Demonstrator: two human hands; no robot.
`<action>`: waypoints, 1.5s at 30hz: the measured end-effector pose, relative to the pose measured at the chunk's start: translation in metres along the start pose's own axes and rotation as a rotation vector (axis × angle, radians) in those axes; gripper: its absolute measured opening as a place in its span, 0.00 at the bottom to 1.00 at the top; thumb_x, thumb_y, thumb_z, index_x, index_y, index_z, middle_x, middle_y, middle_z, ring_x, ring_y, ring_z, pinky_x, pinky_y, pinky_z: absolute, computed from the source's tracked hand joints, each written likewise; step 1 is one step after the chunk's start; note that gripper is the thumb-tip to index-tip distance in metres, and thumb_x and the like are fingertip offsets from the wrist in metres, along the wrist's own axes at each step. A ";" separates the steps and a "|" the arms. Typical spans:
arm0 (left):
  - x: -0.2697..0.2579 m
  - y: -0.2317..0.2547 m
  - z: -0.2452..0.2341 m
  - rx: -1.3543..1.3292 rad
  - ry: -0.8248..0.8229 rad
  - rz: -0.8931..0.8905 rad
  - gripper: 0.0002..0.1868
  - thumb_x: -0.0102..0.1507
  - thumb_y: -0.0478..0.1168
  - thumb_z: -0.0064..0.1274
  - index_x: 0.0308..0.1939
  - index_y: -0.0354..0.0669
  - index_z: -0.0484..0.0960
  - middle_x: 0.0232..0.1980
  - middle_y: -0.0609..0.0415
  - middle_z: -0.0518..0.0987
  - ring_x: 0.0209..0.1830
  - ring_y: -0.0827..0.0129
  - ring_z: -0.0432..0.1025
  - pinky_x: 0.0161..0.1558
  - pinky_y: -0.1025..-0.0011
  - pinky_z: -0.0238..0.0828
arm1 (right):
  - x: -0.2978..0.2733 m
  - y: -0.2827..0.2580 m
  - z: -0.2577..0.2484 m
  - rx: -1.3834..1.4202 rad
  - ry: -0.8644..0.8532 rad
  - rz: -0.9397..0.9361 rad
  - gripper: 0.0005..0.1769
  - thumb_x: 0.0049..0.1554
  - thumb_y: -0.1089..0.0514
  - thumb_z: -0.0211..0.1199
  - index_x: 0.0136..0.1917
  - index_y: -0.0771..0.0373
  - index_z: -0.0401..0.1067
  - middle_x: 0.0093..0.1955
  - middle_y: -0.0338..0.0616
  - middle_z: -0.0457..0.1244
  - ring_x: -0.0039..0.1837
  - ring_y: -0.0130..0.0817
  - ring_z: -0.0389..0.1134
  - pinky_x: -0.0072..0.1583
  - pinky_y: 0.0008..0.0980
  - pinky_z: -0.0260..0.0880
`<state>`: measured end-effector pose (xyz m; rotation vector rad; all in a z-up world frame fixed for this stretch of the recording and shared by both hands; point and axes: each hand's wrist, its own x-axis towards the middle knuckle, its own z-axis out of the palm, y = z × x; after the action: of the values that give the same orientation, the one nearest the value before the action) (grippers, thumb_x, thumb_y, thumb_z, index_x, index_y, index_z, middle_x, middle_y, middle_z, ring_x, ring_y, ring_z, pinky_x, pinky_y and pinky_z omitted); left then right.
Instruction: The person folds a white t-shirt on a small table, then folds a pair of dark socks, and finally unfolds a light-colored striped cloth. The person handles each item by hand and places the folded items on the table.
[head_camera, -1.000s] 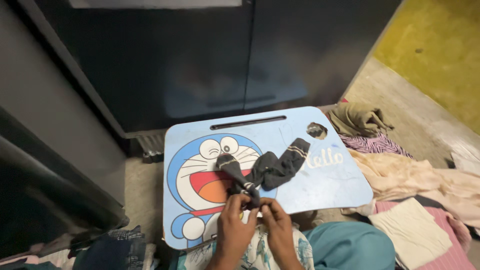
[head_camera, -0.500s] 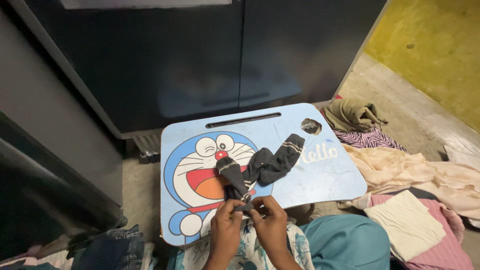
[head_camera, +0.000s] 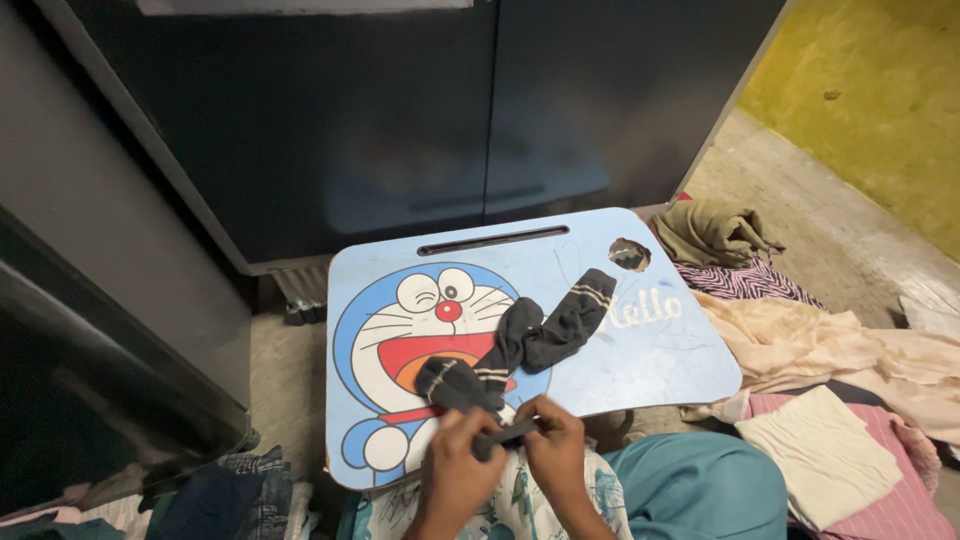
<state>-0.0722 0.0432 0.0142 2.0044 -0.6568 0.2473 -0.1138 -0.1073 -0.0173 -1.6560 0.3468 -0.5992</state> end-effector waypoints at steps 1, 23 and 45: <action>0.007 -0.001 -0.002 0.037 0.060 -0.014 0.12 0.49 0.29 0.61 0.35 0.45 0.79 0.30 0.47 0.78 0.31 0.52 0.76 0.32 0.60 0.71 | -0.001 -0.001 0.000 0.172 -0.066 0.112 0.07 0.45 0.75 0.56 0.36 0.70 0.72 0.34 0.44 0.67 0.36 0.28 0.64 0.40 0.27 0.63; 0.017 -0.005 0.001 -0.026 0.074 -0.256 0.17 0.52 0.27 0.59 0.43 0.45 0.79 0.26 0.49 0.75 0.27 0.56 0.73 0.33 0.64 0.69 | -0.008 0.010 0.006 0.306 -0.156 0.276 0.10 0.41 0.76 0.56 0.37 0.69 0.70 0.40 0.41 0.66 0.45 0.27 0.66 0.51 0.25 0.65; 0.025 -0.020 -0.011 -0.030 0.177 -0.057 0.22 0.47 0.26 0.62 0.45 0.41 0.77 0.36 0.48 0.77 0.35 0.56 0.75 0.37 0.68 0.65 | -0.025 0.014 0.020 0.178 -0.455 0.094 0.11 0.39 0.76 0.58 0.38 0.69 0.69 0.43 0.37 0.62 0.49 0.27 0.65 0.53 0.26 0.65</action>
<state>-0.0398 0.0519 0.0155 1.9430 -0.4876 0.3736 -0.1212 -0.0796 -0.0371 -1.5420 0.0369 -0.1662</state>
